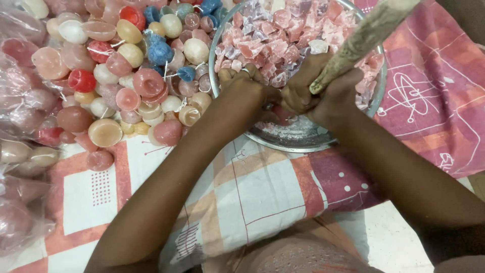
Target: Trimming or carving small wax pieces or candles with a knife over a metal bowl.
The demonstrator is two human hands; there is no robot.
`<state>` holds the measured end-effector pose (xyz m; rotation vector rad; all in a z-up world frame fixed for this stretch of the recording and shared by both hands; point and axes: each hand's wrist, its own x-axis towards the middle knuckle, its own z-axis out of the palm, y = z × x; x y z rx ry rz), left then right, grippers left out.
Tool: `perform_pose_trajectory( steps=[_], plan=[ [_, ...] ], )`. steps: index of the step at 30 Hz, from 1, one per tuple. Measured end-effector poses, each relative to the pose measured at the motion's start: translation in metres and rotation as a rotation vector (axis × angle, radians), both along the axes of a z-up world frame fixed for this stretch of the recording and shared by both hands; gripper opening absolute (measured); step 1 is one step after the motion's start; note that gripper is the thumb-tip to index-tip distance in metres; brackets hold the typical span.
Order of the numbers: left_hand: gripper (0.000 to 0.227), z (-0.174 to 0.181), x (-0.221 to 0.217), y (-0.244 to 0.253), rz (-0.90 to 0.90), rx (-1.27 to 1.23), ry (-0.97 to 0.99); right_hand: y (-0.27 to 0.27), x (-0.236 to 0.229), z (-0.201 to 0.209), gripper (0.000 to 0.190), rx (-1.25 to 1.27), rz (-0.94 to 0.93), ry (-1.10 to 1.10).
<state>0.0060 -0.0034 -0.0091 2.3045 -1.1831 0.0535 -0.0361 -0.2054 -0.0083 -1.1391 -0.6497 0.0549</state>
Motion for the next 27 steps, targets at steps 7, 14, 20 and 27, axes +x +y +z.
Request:
perform_pose_trajectory(
  steps=[7,14,20,27],
  plan=[
    [0.032,-0.002,0.001,0.001,-0.027,-0.041,-0.001,0.005,-0.007,0.006,0.079,0.016,-0.025,0.059],
    [0.031,-0.004,0.0,0.0,-0.016,-0.043,-0.003,0.007,-0.004,0.007,0.081,-0.089,-0.184,0.031],
    [0.037,-0.005,-0.001,-0.002,0.0,-0.046,0.005,0.013,-0.015,0.017,0.075,-0.103,-0.276,0.055],
    [0.037,0.009,-0.008,0.004,-0.049,-0.106,0.045,-0.003,-0.016,-0.007,0.067,0.173,-0.461,0.21]
  ],
)
